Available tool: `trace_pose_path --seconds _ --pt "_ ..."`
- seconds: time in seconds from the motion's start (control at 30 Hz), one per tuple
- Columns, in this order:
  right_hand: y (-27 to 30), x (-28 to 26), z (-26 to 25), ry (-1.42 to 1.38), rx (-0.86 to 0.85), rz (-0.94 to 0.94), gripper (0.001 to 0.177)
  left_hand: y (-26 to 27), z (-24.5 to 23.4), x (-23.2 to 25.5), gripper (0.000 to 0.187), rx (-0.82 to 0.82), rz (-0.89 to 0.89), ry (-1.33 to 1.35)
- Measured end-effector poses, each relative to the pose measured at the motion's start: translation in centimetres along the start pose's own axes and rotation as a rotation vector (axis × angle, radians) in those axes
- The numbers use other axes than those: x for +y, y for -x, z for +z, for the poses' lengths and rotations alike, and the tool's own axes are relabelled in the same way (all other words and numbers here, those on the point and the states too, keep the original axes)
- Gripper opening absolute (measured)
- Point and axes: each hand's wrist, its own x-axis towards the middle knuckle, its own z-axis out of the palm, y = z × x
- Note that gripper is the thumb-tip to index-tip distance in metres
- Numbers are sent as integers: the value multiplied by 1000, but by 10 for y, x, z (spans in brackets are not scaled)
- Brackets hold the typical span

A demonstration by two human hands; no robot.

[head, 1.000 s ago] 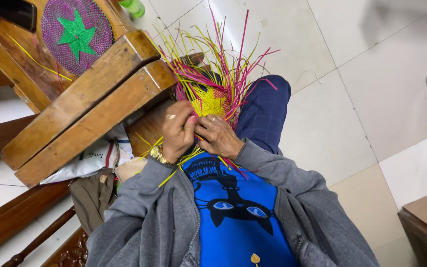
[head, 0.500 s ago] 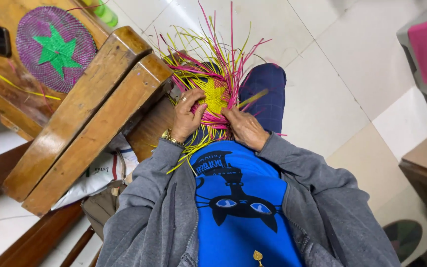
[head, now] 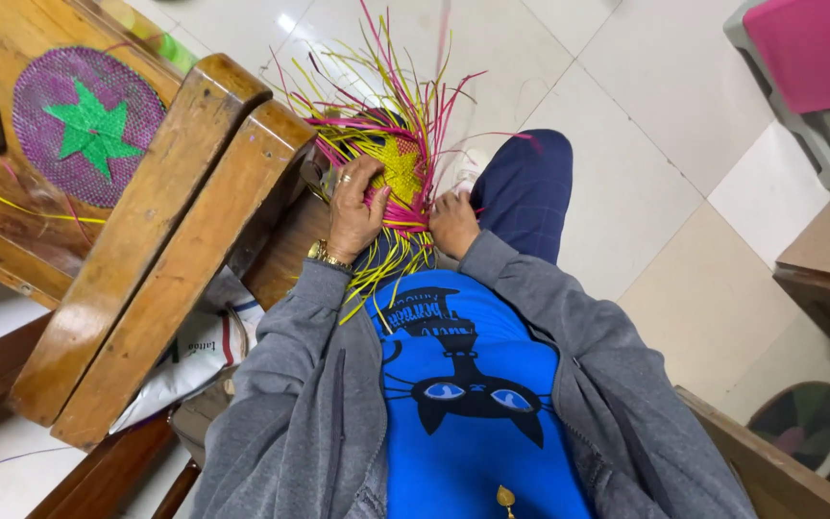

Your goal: A person is sitting on a chair weaving a colorful mat from thin plastic strands, interlacing them by hand.

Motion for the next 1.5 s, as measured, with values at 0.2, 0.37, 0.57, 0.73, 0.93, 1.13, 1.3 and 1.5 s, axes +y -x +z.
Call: trace_pose_path --seconds 0.2,0.37,0.57,0.73,0.93,1.13,1.3,1.5 --pt "22 -6 -15 5 -138 20 23 -1 7 10 22 19 34 -156" --pt "19 -9 -31 -15 -250 34 24 -6 27 11 17 86 -30 -296" --pt "3 -10 -14 -116 -326 -23 24 -13 45 -11 17 140 -209 -410" --pt "-7 -11 -9 -155 -308 -35 24 -17 46 -14 20 162 -228 -454" --pt "-19 -16 5 -180 -342 -88 20 -6 44 -48 16 171 -256 -296" --pt "-27 -13 22 -225 -346 -55 24 -8 45 -47 24 164 -255 -412" --pt "-30 -10 5 -273 -445 -37 28 -7 48 -58 22 162 -295 -408" --pt "-32 -6 11 -318 -486 -19 28 -11 47 -53 20 140 -348 -437"
